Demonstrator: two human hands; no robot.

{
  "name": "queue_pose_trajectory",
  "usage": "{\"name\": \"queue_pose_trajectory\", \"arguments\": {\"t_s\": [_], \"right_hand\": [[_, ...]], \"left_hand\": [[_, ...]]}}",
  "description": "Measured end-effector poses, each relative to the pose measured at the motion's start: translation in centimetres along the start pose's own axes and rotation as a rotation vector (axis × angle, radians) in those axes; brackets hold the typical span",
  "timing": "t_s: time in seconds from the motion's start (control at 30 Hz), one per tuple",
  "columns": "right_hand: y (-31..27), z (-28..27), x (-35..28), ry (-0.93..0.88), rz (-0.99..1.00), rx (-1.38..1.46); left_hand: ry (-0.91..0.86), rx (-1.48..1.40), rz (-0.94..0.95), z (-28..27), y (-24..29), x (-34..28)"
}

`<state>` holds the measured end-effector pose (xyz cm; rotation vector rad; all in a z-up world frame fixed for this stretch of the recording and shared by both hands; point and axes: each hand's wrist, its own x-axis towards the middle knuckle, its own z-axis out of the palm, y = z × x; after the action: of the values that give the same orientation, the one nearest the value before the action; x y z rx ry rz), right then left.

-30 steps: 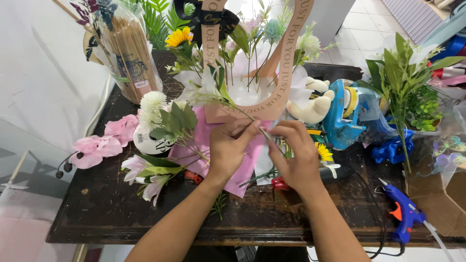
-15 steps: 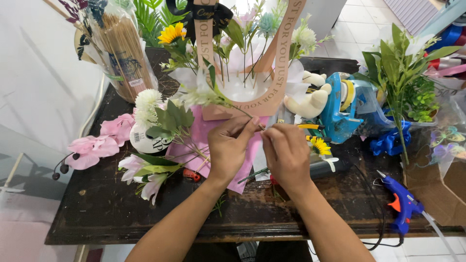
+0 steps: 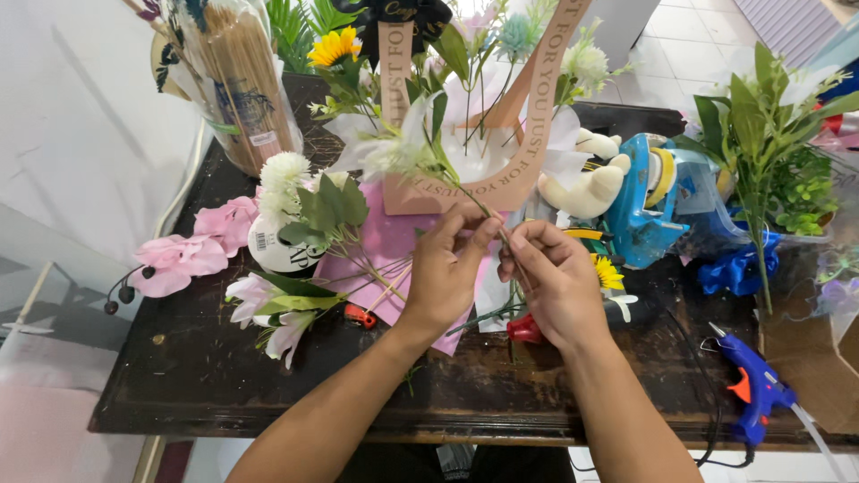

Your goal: The person prepares floral elements by hand, cuts a piece of pink tissue paper using shears, and then gathers and folds the pink paper around a wire stem.

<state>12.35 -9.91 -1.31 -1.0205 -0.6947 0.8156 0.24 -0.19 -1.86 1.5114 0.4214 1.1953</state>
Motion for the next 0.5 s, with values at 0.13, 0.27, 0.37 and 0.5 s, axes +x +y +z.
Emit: {"name": "queue_pose_trajectory", "arguments": {"t_s": [0.13,0.27,0.37,0.5], "right_hand": [[0.5,-1.0,0.6,-0.009,0.088,0.111],[0.9,-1.3,0.9,-0.031,0.167,0.162],[0.9,-1.3,1.0,-0.025,0.191,0.147],[1.3,-1.7,1.0,-0.015,0.185,0.132]], "left_hand": [[-0.038,-0.108,-0.051,0.0,-0.7,0.2],[-0.047,-0.189,-0.063,0.1,-2.0,0.3],[-0.058,-0.237,-0.108,0.4,-1.2,0.2],[-0.051,-0.289,-0.134,0.9,-0.5,-0.2]]}}
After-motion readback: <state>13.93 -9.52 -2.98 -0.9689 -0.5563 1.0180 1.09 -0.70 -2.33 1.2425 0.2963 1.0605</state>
